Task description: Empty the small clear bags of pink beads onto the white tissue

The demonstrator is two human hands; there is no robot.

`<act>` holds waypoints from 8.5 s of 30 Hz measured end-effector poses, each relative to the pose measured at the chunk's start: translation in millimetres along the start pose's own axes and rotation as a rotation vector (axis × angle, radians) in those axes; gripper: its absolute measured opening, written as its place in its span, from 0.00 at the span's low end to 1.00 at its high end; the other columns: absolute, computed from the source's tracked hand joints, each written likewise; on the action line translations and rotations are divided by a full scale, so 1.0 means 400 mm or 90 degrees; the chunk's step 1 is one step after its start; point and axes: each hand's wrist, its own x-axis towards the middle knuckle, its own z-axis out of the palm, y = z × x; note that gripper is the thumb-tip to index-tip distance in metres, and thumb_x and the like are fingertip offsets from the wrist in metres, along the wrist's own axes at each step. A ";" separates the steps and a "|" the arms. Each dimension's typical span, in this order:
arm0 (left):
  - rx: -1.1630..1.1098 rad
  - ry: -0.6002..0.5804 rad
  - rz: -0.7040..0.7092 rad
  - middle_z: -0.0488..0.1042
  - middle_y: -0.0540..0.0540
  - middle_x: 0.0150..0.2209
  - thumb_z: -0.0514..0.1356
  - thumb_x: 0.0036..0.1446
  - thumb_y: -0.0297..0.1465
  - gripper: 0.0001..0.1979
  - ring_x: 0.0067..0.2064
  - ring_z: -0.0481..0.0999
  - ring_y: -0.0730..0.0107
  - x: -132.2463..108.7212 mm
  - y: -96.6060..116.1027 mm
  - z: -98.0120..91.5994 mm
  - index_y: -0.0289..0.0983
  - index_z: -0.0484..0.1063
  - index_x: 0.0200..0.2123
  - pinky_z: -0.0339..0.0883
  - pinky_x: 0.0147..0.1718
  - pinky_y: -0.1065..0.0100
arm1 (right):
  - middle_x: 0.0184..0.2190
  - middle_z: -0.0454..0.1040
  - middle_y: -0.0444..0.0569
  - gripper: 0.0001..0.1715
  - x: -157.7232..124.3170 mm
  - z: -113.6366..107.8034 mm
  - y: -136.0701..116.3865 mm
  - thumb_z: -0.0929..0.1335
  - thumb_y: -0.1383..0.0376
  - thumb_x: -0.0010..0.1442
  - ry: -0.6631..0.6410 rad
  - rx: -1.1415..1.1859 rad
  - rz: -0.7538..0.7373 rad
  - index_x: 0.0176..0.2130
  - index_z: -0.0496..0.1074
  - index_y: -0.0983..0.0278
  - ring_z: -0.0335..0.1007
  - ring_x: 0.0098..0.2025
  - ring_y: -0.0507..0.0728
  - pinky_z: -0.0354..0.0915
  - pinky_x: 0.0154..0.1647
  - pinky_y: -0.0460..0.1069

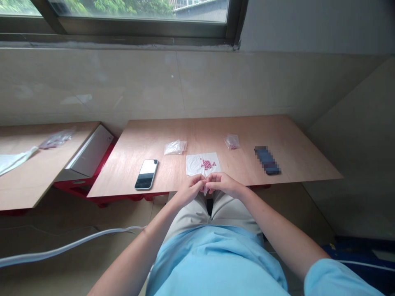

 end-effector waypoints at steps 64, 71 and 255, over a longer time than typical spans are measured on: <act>-0.004 0.042 0.109 0.69 0.37 0.58 0.70 0.56 0.40 0.30 0.57 0.73 0.55 0.002 -0.029 0.017 0.40 0.68 0.59 0.66 0.57 0.56 | 0.20 0.71 0.44 0.22 -0.011 -0.003 -0.026 0.73 0.53 0.55 0.124 -0.109 -0.006 0.20 0.68 0.64 0.68 0.26 0.53 0.70 0.37 0.51; -0.183 0.029 -0.011 0.75 0.42 0.49 0.64 0.62 0.44 0.23 0.44 0.77 0.65 0.001 -0.005 0.012 0.39 0.70 0.55 0.69 0.45 0.64 | 0.35 0.76 0.51 0.18 -0.042 0.009 -0.063 0.72 0.50 0.61 0.258 -0.332 -0.256 0.31 0.74 0.62 0.70 0.35 0.56 0.68 0.38 0.51; -0.093 0.007 -0.072 0.71 0.49 0.27 0.60 0.64 0.47 0.21 0.30 0.69 0.71 0.030 -0.026 -0.006 0.35 0.67 0.30 0.61 0.30 0.71 | 0.31 0.79 0.48 0.18 0.045 -0.030 -0.009 0.77 0.55 0.56 0.023 0.000 0.051 0.34 0.77 0.67 0.74 0.34 0.53 0.66 0.36 0.46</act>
